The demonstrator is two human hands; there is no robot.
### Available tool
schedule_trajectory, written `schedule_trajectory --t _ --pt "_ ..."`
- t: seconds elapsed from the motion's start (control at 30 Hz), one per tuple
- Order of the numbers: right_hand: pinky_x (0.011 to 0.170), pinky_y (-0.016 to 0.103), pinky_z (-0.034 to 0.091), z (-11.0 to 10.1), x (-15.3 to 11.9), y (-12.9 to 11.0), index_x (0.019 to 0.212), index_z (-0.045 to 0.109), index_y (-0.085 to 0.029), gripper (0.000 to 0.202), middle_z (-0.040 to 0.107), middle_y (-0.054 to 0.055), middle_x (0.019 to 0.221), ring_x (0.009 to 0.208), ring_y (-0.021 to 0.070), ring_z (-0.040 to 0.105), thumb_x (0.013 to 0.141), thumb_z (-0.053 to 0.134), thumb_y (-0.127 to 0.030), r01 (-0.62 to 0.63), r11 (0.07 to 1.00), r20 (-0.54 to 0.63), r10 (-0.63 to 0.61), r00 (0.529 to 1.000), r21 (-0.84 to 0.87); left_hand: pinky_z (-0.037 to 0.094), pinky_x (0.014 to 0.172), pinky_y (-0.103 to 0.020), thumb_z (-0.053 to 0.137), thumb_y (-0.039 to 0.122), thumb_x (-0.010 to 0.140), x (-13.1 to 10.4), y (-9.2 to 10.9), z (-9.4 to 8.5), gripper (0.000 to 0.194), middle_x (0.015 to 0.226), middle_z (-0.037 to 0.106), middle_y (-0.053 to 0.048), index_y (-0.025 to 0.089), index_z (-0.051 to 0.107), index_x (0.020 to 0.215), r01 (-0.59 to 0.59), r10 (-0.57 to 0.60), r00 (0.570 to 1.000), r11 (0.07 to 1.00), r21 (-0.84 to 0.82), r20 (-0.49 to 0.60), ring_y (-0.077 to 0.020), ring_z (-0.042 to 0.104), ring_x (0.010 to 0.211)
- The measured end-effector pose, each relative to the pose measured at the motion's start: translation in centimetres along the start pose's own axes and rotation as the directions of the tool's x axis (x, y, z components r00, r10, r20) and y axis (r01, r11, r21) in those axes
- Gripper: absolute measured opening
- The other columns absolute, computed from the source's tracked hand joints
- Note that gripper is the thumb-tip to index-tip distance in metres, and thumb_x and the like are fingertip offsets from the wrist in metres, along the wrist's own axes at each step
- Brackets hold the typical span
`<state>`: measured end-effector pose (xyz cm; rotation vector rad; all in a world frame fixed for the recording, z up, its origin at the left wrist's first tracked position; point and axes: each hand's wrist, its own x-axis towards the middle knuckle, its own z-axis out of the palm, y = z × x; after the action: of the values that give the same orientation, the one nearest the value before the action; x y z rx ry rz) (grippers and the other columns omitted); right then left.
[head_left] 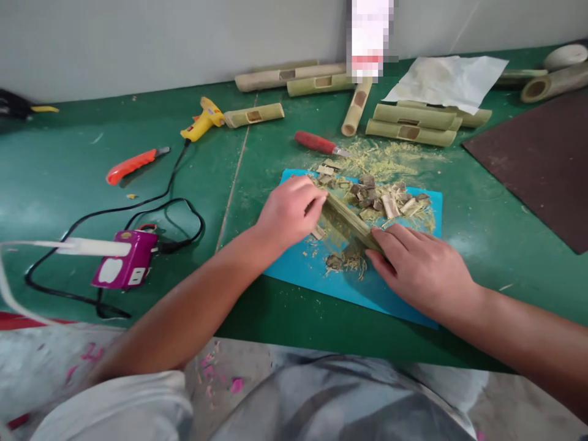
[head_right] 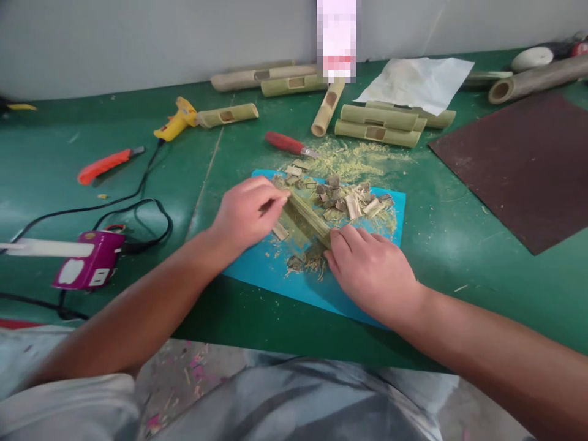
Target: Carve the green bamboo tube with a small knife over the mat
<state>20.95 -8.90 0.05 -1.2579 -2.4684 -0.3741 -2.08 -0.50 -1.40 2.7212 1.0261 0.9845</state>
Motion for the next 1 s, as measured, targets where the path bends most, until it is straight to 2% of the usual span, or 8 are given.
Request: schedule_trajectory --t 0.1,0.23,0.37,0.47,0.6,0.7,0.87,1.0 --pt "0.059 0.031 0.037 0.07 -0.03 0.02 0.092 0.069 -0.012 0.022 0.065 0.004 0.074 0.065 0.0157 0.055 0.097 0.051 -0.025 0.007 1.0 0.004 -0.006 1.0 -0.004 0.049 0.069 -0.029 0.05 0.02 0.099 -0.02 -0.43 0.16 0.02 0.077 0.064 -0.005 0.014 0.068 0.092 -0.058 0.058 0.998 0.998 -0.004 0.034 -0.0157 0.059 0.074" --pt "0.059 0.031 0.036 0.15 -0.07 0.0 0.092 0.07 -0.012 0.023 0.064 0.005 0.075 0.065 0.0154 0.055 0.097 0.052 -0.026 -0.014 1.0 0.012 0.014 1.0 0.011 0.048 0.069 -0.029 0.051 0.02 0.099 0.03 -0.62 0.12 0.021 0.077 0.063 -0.005 0.014 0.067 0.086 -0.037 0.038 0.999 0.999 0.037 -0.021 -0.0155 0.058 0.073" --pt "0.059 0.031 0.035 0.12 -0.14 -0.01 0.094 0.07 -0.013 0.023 0.065 0.005 0.076 0.067 0.0157 0.055 0.097 0.05 -0.025 -0.008 1.0 0.064 0.007 0.998 0.025 0.047 0.068 -0.03 0.048 0.02 0.099 -0.01 -0.28 0.01 0.022 0.076 0.062 -0.005 0.015 0.067 0.088 -0.073 0.072 0.995 0.997 0.015 0.075 -0.0156 0.057 0.073" --pt "0.06 0.03 0.036 0.09 -0.14 -0.03 0.093 0.07 -0.013 0.024 0.066 0.005 0.076 0.066 0.0156 0.055 0.097 0.05 -0.026 -0.006 1.0 0.036 0.006 0.999 -0.003 0.047 0.068 -0.03 0.049 0.02 0.099 0.0 -0.24 -0.07 0.023 0.075 0.061 -0.005 0.015 0.065 0.084 -0.025 0.024 1.0 0.999 0.044 0.012 -0.0157 0.056 0.072" --pt "0.06 0.031 0.036 0.13 -0.06 -0.13 0.091 0.07 -0.013 0.023 0.064 0.003 0.074 0.064 0.0157 0.056 0.097 0.052 -0.025 0.012 1.0 0.005 -0.012 1.0 -0.02 0.047 0.069 -0.03 0.048 0.019 0.099 0.07 -0.36 -0.13 0.022 0.076 0.061 -0.005 0.015 0.065 0.085 -0.057 0.054 0.996 0.998 0.039 0.069 -0.0167 0.057 0.074" --pt "0.06 0.031 0.037 0.16 -0.05 -0.16 0.091 0.069 -0.013 0.022 0.065 0.004 0.075 0.065 0.0165 0.056 0.096 0.053 -0.026 0.005 1.0 -0.003 -0.005 1.0 -0.022 0.046 0.067 -0.03 0.049 0.02 0.098 0.17 -0.64 -0.13 0.023 0.076 0.061 -0.005 0.015 0.065 0.083 -0.031 0.031 0.999 0.998 0.059 0.013 -0.0164 0.056 0.073" --pt "0.06 0.031 0.035 0.11 -0.15 -0.11 0.092 0.069 -0.012 0.022 0.065 0.005 0.075 0.065 0.0161 0.056 0.097 0.051 -0.023 0.01 1.0 0.031 -0.01 0.999 0.007 0.046 0.068 -0.03 0.049 0.019 0.098 0.23 -0.67 -0.15 0.022 0.075 0.061 -0.005 0.015 0.066 0.084 -0.068 0.065 0.996 0.996 0.061 0.055 -0.0161 0.056 0.073" --pt "0.06 0.031 0.035 0.06 -0.11 -0.08 0.092 0.069 -0.014 0.024 0.066 0.005 0.077 0.067 0.0159 0.056 0.098 0.048 -0.025 0.004 1.0 0.052 -0.003 0.999 -0.012 0.046 0.067 -0.031 0.049 0.018 0.098 0.23 -0.5 -0.2 0.023 0.074 0.06 -0.006 0.014 0.064 0.081 -0.059 0.058 0.998 0.995 0.084 0.017 -0.017 0.055 0.072"
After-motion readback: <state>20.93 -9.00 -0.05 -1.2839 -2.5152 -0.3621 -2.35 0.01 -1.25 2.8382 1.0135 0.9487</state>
